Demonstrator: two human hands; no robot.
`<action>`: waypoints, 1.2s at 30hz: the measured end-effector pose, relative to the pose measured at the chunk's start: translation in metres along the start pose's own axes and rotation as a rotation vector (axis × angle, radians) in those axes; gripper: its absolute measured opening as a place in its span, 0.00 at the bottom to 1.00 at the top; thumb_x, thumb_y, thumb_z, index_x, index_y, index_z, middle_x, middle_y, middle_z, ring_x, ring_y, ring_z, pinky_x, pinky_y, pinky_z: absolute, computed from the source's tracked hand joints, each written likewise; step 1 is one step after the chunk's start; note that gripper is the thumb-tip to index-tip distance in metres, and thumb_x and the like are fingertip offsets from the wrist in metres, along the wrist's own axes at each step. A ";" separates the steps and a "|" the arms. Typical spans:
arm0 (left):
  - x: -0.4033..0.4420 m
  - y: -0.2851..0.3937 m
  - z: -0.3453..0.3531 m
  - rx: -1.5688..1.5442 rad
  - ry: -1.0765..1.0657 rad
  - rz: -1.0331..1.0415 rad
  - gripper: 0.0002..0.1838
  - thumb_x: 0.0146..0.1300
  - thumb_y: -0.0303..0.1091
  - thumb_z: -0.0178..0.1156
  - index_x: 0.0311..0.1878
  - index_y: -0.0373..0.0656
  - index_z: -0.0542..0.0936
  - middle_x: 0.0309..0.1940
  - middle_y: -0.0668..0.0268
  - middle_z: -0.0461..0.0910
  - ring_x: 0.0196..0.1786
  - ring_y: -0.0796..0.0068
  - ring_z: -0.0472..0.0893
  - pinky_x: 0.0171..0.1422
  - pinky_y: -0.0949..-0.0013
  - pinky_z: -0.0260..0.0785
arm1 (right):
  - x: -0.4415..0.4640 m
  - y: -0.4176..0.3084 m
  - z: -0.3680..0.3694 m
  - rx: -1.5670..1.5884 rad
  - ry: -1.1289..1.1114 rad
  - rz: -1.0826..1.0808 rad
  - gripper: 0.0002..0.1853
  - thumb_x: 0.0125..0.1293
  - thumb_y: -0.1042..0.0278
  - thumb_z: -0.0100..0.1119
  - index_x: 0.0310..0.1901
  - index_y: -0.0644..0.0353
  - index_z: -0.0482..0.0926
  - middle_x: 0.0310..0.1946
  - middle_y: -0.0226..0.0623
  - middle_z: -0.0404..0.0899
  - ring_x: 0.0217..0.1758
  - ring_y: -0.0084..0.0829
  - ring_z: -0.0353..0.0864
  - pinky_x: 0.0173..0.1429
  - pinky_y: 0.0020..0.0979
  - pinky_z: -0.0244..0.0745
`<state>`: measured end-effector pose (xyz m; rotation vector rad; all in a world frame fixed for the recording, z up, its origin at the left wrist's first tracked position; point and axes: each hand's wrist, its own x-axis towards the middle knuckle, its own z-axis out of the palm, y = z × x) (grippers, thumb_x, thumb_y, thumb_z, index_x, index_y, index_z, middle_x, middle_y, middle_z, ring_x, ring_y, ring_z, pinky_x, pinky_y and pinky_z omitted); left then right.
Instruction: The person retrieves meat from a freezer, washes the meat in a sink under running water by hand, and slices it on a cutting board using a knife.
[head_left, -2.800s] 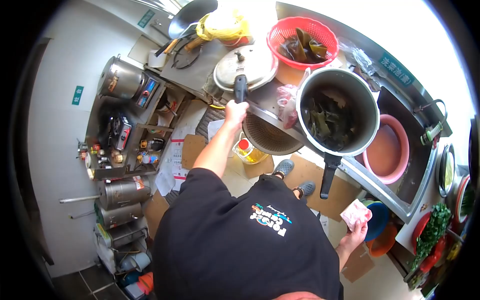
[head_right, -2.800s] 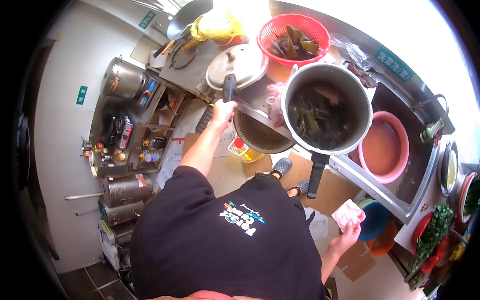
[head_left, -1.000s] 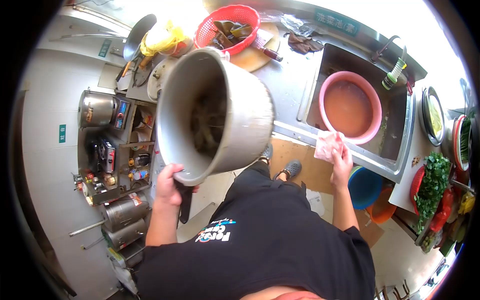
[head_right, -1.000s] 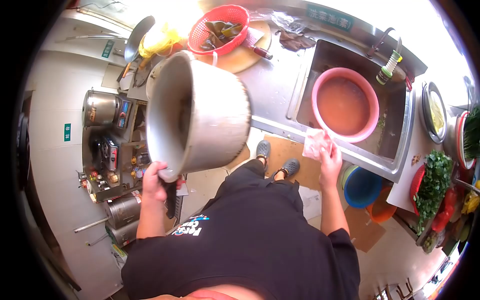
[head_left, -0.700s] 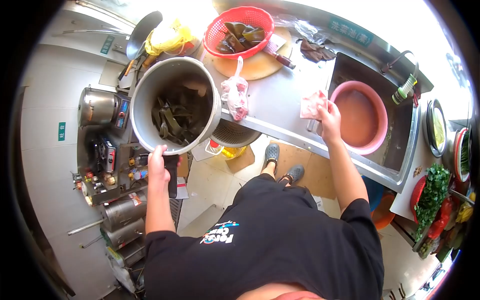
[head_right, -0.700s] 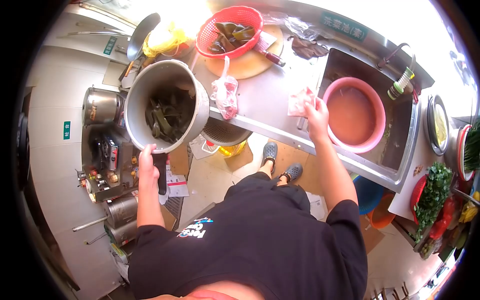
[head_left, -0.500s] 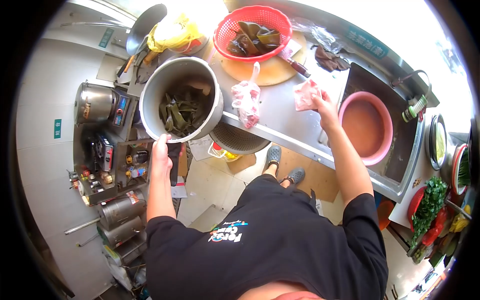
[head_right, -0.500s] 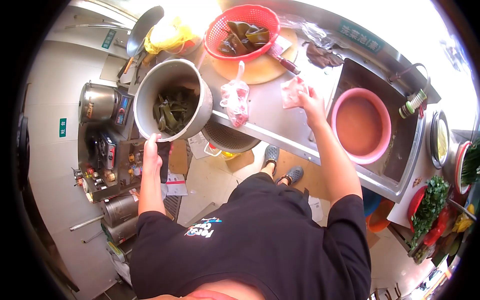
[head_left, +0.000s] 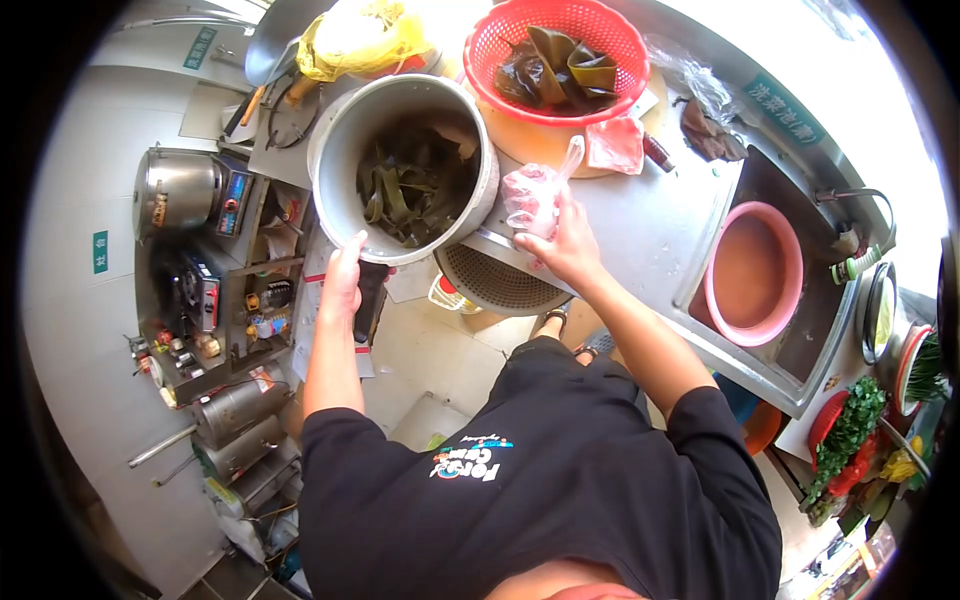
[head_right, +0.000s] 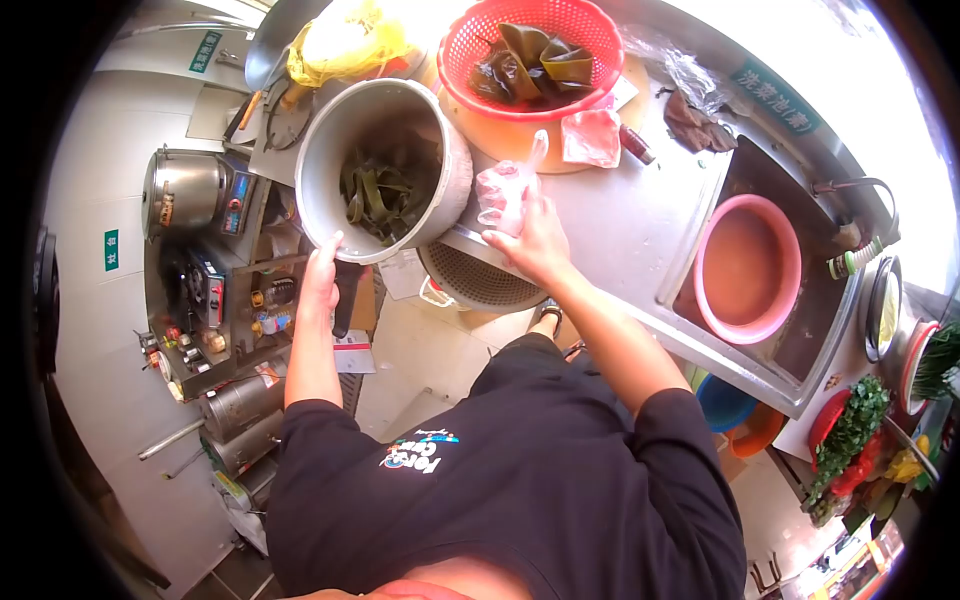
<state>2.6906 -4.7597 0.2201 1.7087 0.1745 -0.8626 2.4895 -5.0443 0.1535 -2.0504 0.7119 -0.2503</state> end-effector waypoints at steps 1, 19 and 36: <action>0.005 -0.002 -0.003 0.007 0.003 -0.001 0.23 0.69 0.46 0.55 0.49 0.30 0.77 0.40 0.53 0.84 0.36 0.66 0.84 0.37 0.65 0.78 | 0.004 -0.010 0.005 -0.088 0.032 0.060 0.39 0.55 0.57 0.70 0.66 0.64 0.65 0.55 0.53 0.74 0.55 0.44 0.78 0.60 0.39 0.73; -0.087 -0.034 0.350 0.446 -0.521 0.842 0.10 0.57 0.26 0.59 0.43 0.39 0.81 0.31 0.54 0.82 0.35 0.53 0.82 0.40 0.59 0.73 | -0.091 0.036 -0.188 -0.063 0.247 -0.292 0.12 0.54 0.76 0.58 0.42 0.63 0.77 0.36 0.47 0.79 0.40 0.49 0.79 0.45 0.43 0.74; -0.184 -0.090 0.575 0.786 -0.458 1.057 0.07 0.66 0.33 0.62 0.40 0.40 0.83 0.26 0.54 0.79 0.25 0.66 0.80 0.32 0.68 0.71 | -0.206 0.231 -0.356 0.129 0.757 0.062 0.03 0.64 0.75 0.55 0.38 0.64 0.75 0.29 0.49 0.76 0.32 0.51 0.76 0.39 0.43 0.73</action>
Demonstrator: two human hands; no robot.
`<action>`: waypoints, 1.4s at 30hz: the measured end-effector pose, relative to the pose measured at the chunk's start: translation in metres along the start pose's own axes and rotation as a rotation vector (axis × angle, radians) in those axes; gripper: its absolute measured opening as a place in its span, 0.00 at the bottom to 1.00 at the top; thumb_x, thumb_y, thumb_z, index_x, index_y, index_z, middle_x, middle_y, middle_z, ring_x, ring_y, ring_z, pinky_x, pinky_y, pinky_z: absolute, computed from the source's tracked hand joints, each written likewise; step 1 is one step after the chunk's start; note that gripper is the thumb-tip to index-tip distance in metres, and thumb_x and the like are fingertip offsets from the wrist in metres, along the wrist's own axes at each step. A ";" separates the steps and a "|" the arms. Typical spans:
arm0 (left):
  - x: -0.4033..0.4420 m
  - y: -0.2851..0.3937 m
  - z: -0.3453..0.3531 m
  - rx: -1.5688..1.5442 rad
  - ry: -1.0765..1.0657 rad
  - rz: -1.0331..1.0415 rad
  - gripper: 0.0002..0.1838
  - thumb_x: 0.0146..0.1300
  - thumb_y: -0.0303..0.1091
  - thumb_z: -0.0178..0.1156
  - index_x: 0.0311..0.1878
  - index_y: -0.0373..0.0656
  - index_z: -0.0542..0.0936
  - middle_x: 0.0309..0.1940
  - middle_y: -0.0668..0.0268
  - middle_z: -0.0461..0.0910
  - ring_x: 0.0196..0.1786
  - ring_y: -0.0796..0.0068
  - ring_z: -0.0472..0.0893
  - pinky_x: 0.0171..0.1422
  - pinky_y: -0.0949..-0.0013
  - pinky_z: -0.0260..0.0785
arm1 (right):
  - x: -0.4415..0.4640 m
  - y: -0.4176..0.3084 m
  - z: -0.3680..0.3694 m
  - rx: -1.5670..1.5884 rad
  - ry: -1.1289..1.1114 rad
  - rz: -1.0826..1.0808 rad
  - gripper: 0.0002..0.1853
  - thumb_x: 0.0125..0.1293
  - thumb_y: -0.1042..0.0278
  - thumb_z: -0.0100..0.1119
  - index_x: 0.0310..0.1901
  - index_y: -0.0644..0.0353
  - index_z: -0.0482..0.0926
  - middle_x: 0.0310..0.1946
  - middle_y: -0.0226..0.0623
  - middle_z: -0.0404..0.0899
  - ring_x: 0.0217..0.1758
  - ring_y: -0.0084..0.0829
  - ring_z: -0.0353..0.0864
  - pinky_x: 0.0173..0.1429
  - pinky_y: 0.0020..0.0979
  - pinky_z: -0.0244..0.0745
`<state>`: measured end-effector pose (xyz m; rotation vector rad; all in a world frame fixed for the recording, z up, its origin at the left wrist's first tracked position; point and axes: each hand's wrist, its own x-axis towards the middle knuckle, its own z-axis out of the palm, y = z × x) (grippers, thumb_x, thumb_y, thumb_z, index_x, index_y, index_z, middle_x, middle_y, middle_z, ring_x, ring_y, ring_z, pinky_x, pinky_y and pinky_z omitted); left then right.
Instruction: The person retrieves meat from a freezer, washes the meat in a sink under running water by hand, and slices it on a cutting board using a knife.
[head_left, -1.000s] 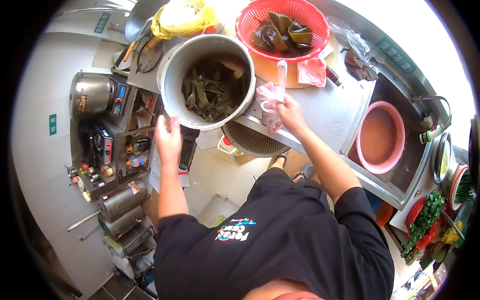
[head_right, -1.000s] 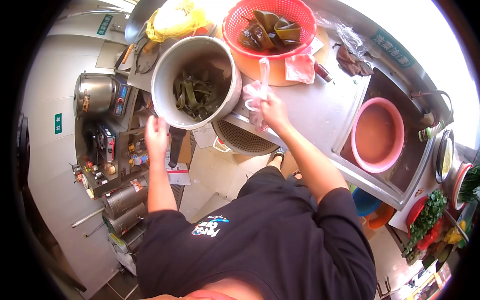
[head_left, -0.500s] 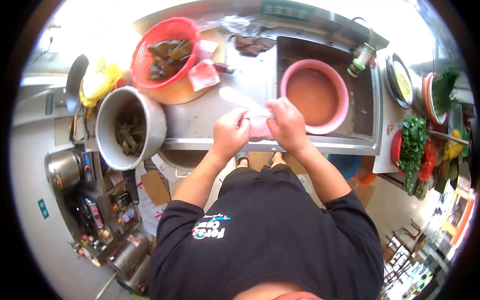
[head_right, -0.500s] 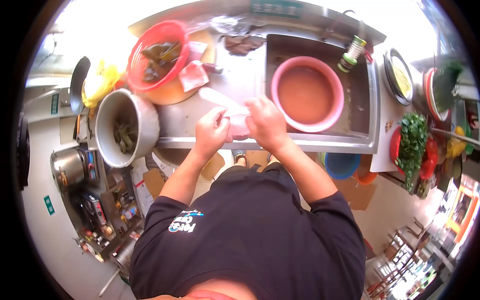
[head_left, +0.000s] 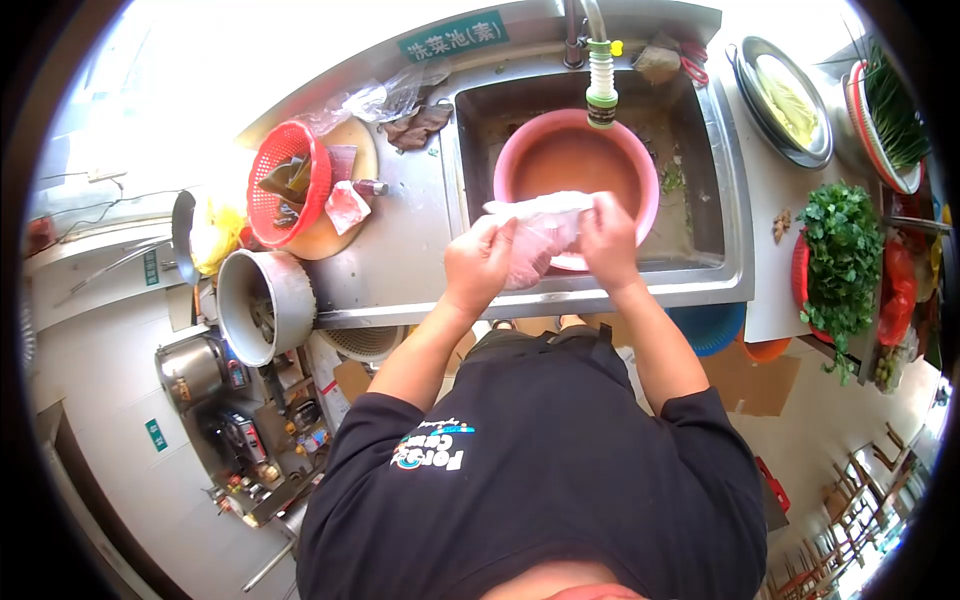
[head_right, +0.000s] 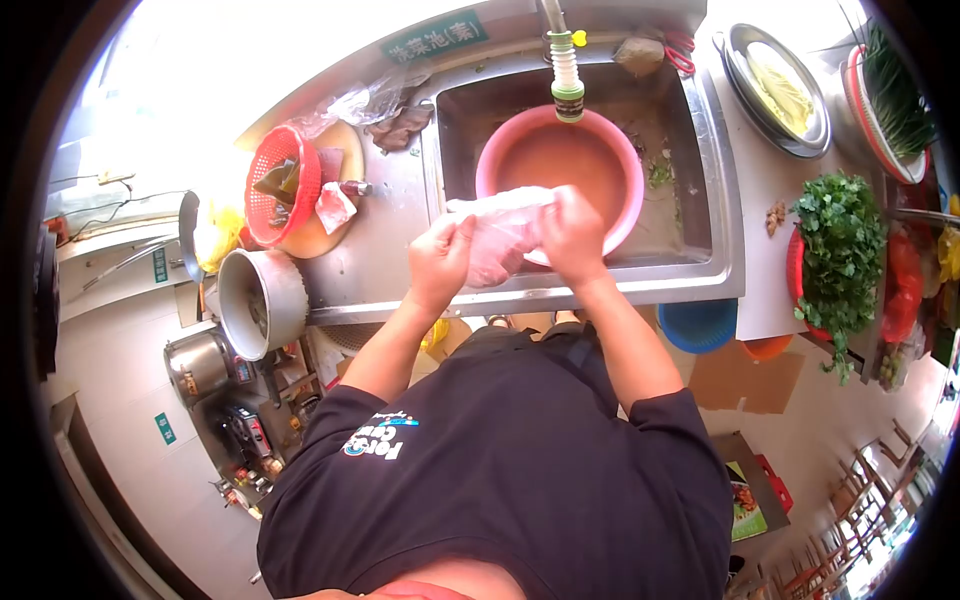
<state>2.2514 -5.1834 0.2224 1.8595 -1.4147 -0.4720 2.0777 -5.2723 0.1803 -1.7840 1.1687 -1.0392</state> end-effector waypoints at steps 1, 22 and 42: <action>0.001 0.001 0.005 -0.176 0.135 -0.007 0.07 0.67 0.32 0.61 0.42 0.40 0.83 0.25 0.54 0.79 0.23 0.69 0.77 0.31 0.70 0.70 | 0.003 0.018 -0.002 0.076 0.077 0.082 0.04 0.67 0.73 0.53 0.38 0.65 0.75 0.28 0.47 0.78 0.30 0.43 0.78 0.37 0.39 0.73; 0.042 0.058 0.008 -1.376 -0.036 -0.765 0.17 0.76 0.43 0.47 0.49 0.38 0.76 0.44 0.60 0.79 0.45 0.67 0.80 0.53 0.62 0.75 | -0.037 0.088 0.007 1.288 -0.387 1.129 0.40 0.70 0.36 0.49 0.73 0.55 0.56 0.70 0.44 0.62 0.71 0.38 0.64 0.71 0.47 0.60; 0.056 -0.079 0.060 -1.260 0.086 -0.974 0.11 0.70 0.26 0.54 0.53 0.34 0.73 0.46 0.58 0.79 0.49 0.65 0.81 0.55 0.60 0.78 | 0.021 0.020 -0.026 0.637 -0.234 0.528 0.09 0.71 0.73 0.55 0.49 0.64 0.77 0.39 0.28 0.78 0.38 0.14 0.73 0.41 0.19 0.70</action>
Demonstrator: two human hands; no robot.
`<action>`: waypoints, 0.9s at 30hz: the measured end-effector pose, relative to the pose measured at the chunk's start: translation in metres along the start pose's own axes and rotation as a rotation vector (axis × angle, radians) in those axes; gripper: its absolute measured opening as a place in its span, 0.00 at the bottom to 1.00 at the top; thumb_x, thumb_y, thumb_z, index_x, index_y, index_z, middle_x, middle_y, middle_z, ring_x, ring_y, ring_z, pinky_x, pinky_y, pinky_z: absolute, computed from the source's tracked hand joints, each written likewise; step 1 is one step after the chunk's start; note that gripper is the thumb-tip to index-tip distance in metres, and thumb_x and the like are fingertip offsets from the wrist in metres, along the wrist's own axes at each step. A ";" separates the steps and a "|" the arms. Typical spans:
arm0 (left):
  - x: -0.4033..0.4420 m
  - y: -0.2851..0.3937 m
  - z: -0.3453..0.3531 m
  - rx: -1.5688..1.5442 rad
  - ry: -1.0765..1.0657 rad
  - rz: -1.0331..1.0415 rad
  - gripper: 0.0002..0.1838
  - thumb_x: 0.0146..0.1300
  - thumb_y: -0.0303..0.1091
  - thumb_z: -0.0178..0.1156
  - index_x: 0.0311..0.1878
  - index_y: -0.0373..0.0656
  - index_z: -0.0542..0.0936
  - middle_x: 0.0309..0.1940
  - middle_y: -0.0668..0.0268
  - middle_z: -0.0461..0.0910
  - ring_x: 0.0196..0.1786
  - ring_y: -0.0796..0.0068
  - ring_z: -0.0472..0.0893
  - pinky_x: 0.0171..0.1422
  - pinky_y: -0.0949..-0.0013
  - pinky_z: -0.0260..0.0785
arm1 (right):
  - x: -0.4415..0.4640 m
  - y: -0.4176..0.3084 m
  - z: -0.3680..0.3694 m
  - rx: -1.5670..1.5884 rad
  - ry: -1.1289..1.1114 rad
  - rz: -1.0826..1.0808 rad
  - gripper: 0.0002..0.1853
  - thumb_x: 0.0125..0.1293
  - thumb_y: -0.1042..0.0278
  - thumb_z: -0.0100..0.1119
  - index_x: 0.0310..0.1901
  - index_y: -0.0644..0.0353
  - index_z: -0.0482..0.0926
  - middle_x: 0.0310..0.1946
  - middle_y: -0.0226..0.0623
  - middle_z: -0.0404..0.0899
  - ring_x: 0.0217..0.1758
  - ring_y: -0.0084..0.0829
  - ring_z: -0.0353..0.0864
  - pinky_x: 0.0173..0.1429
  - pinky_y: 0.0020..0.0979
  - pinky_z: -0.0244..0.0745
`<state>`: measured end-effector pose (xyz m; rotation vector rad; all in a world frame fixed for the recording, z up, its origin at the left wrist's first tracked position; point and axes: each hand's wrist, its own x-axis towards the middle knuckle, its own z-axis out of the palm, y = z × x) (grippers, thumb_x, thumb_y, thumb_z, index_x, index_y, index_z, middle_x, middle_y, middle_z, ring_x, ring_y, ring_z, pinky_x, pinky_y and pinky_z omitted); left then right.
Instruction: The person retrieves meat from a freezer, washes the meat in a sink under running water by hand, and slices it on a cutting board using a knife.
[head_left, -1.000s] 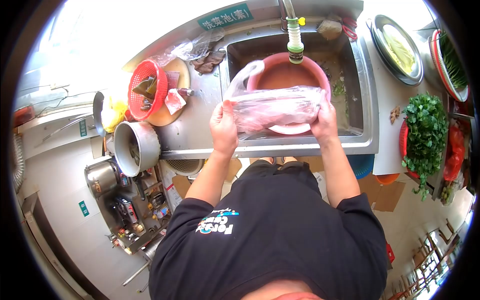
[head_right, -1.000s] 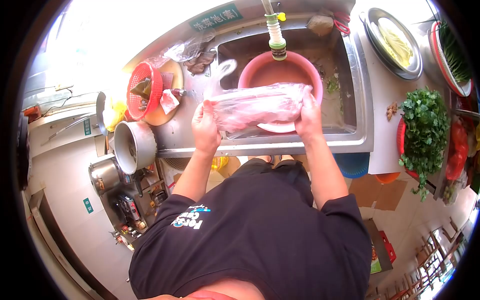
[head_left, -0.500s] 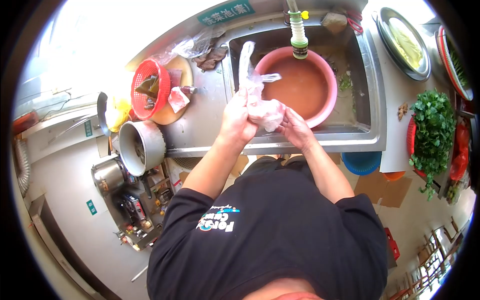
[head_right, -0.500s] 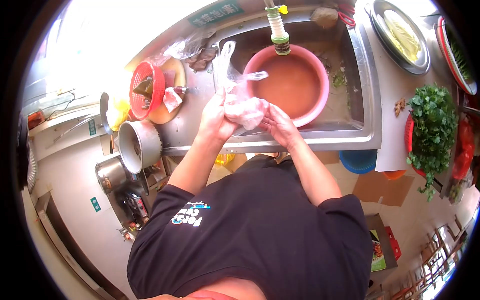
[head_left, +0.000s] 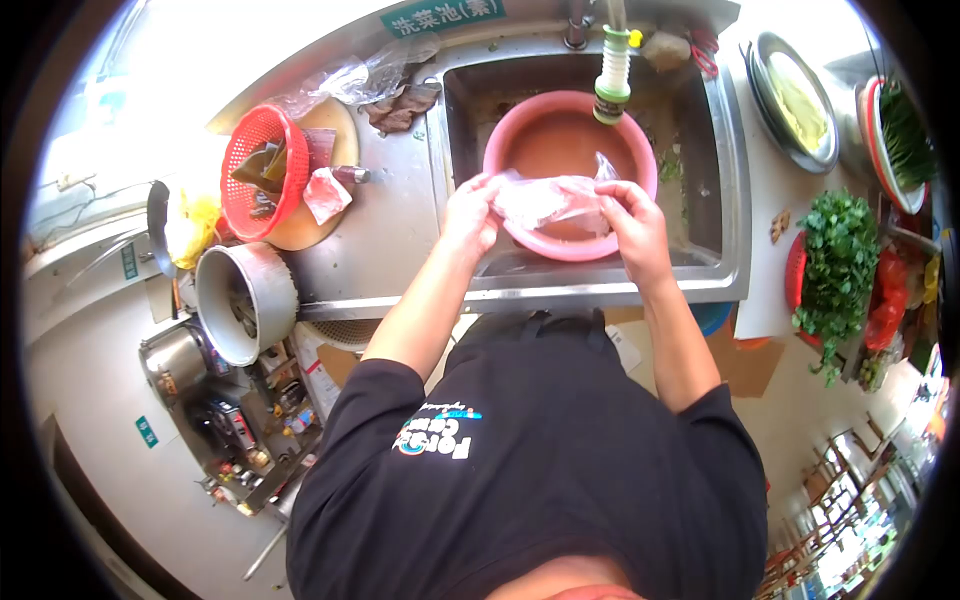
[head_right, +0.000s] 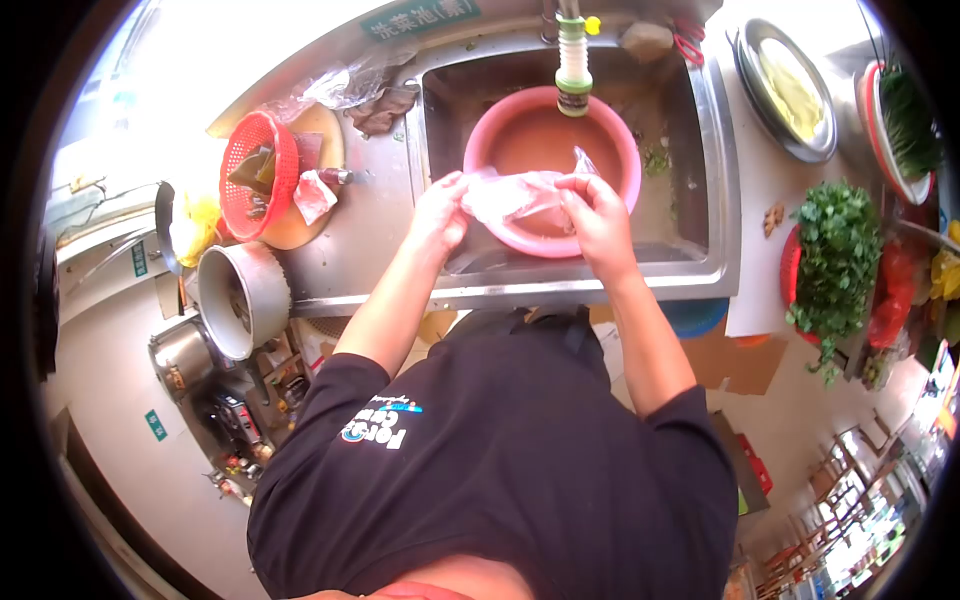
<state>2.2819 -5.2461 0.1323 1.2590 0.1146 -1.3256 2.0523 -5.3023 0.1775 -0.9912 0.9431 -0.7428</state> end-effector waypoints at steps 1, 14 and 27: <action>0.007 -0.004 -0.005 0.050 0.048 -0.021 0.13 0.69 0.24 0.54 0.55 0.33 0.71 0.49 0.56 0.77 0.50 0.63 0.81 0.57 0.60 0.78 | 0.008 -0.007 0.003 -0.018 -0.013 -0.003 0.09 0.71 0.73 0.55 0.49 0.64 0.77 0.39 0.28 0.78 0.38 0.14 0.73 0.41 0.19 0.70; -0.013 -0.039 0.015 1.203 -0.431 0.596 0.25 0.57 0.36 0.68 0.58 0.39 0.78 0.47 0.54 0.79 0.48 0.64 0.80 0.53 0.64 0.73 | 0.002 -0.058 0.029 -0.061 -0.027 0.011 0.08 0.71 0.73 0.57 0.48 0.62 0.79 0.37 0.25 0.78 0.32 0.11 0.72 0.33 0.16 0.66; -0.025 -0.058 0.059 1.289 -0.367 0.809 0.20 0.56 0.36 0.66 0.51 0.40 0.78 0.45 0.54 0.81 0.45 0.54 0.82 0.49 0.59 0.74 | 0.003 -0.061 -0.004 0.155 -0.036 0.030 0.09 0.70 0.73 0.57 0.49 0.63 0.79 0.36 0.26 0.79 0.33 0.13 0.74 0.35 0.17 0.67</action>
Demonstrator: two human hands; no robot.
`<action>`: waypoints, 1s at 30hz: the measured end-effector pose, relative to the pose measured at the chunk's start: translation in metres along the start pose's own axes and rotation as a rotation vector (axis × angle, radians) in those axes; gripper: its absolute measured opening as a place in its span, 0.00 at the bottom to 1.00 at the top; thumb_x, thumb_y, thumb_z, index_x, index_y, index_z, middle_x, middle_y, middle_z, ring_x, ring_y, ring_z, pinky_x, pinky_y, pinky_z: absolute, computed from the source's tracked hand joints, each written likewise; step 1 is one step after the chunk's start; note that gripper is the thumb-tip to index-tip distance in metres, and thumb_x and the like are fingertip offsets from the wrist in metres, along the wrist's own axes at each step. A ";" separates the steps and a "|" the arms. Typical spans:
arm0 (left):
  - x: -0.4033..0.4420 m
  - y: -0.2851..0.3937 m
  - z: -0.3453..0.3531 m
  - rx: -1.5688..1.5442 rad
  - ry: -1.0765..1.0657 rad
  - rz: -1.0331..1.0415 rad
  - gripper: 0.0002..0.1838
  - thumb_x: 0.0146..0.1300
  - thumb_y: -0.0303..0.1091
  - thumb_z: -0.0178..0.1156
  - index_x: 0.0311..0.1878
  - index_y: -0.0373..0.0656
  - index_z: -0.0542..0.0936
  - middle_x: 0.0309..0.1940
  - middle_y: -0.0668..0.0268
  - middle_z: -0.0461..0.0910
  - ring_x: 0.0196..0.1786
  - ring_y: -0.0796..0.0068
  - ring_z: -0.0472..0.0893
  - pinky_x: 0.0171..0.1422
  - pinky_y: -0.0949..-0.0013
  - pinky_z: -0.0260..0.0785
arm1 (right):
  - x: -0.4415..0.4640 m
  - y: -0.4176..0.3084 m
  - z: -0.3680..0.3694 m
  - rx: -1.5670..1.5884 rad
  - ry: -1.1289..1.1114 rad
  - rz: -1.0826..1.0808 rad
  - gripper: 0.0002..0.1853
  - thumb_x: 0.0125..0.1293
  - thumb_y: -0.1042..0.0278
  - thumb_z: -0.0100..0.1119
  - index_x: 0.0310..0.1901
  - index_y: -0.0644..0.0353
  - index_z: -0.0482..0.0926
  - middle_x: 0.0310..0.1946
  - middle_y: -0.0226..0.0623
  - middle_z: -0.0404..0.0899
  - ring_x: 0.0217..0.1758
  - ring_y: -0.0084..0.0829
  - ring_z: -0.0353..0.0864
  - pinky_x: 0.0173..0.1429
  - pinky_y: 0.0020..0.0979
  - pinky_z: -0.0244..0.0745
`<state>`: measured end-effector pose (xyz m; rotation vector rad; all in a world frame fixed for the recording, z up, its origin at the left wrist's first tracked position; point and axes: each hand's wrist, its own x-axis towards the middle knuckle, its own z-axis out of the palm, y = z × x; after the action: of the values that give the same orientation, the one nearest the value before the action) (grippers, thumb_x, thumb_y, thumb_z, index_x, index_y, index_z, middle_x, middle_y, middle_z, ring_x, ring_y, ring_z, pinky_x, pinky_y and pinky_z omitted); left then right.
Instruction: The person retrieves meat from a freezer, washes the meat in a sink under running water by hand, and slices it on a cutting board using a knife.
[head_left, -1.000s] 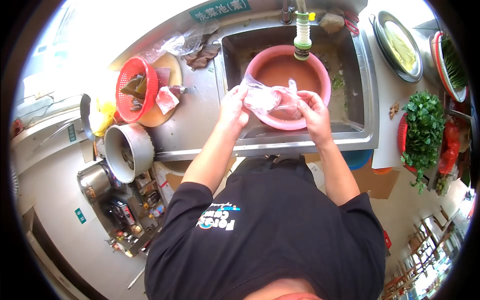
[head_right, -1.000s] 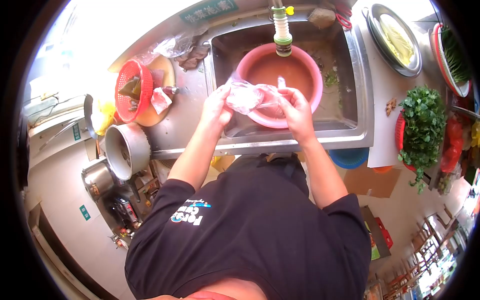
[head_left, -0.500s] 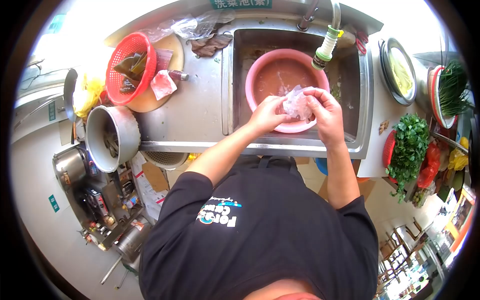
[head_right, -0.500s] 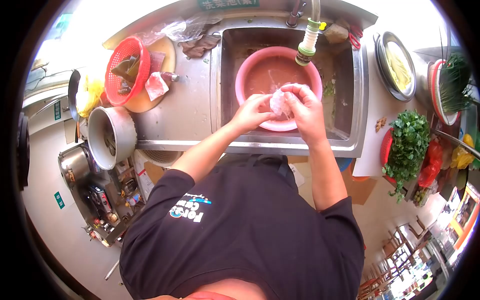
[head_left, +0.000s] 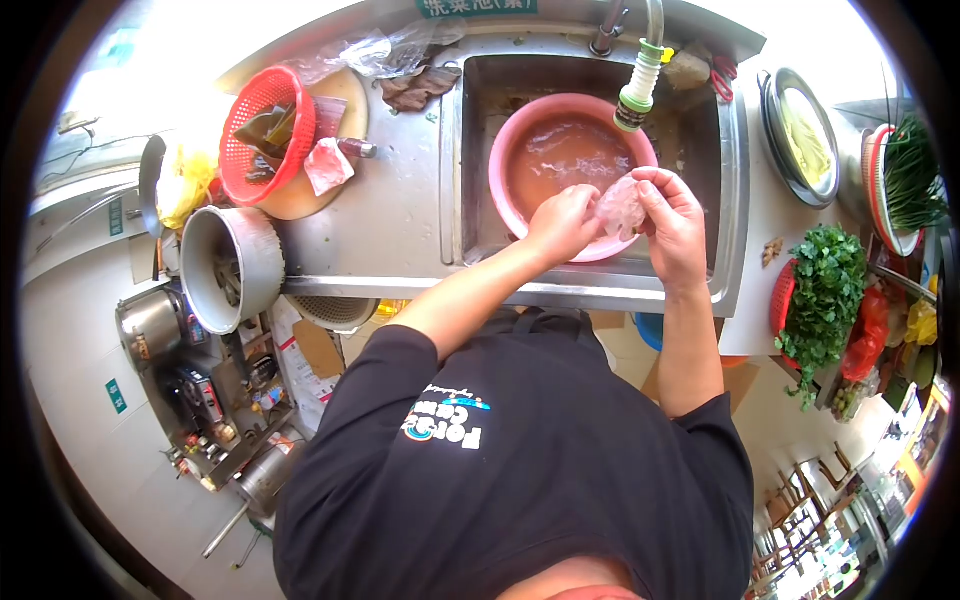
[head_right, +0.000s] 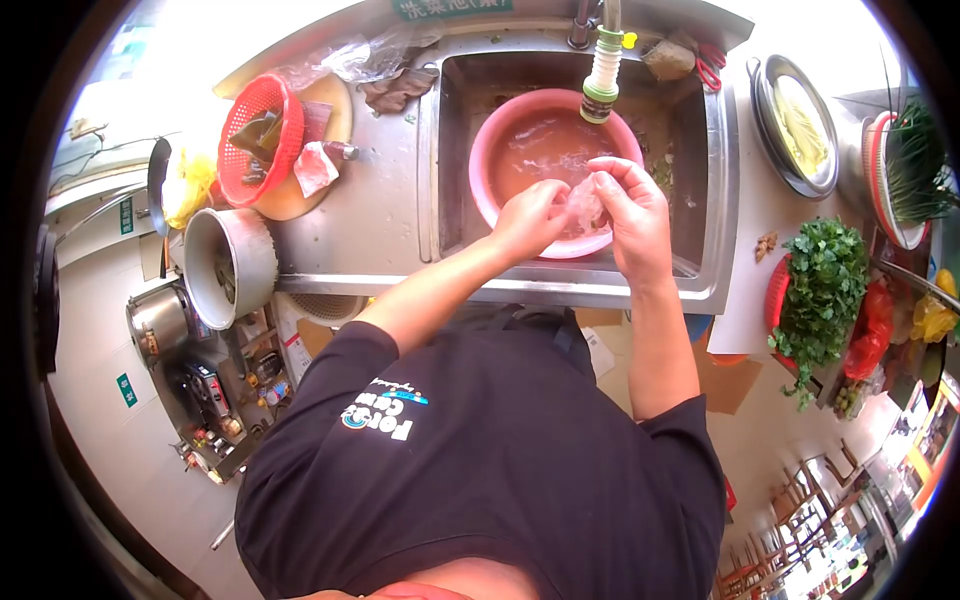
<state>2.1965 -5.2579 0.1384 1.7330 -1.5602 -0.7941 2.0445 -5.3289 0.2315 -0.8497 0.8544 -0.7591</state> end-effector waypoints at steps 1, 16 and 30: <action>0.002 -0.004 0.003 0.001 -0.001 -0.001 0.20 0.56 0.36 0.66 0.51 0.40 0.78 0.45 0.54 0.81 0.45 0.54 0.82 0.49 0.59 0.74 | -0.002 -0.003 -0.002 -0.018 0.019 -0.013 0.09 0.70 0.72 0.57 0.49 0.62 0.79 0.36 0.26 0.79 0.33 0.13 0.74 0.35 0.17 0.67; 0.028 0.047 -0.103 0.035 0.233 0.142 0.05 0.56 0.27 0.61 0.36 0.40 0.83 0.36 0.55 0.82 0.40 0.54 0.81 0.45 0.60 0.74 | -0.008 0.000 -0.042 -0.299 0.172 -0.253 0.09 0.71 0.71 0.57 0.49 0.65 0.78 0.41 0.28 0.78 0.42 0.16 0.74 0.47 0.20 0.71; -0.051 0.035 -0.129 -1.247 0.113 -0.755 0.18 0.70 0.39 0.57 0.60 0.45 0.72 0.52 0.61 0.78 0.55 0.64 0.79 0.61 0.52 0.72 | -0.004 0.039 0.063 -0.799 -0.121 -0.806 0.08 0.55 0.81 0.59 0.38 0.64 0.76 0.37 0.45 0.75 0.42 0.47 0.77 0.45 0.41 0.73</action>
<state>2.2735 -5.1990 0.2434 1.2448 -0.0612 -1.5305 2.1063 -5.2875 0.2234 -2.0021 0.6884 -1.0504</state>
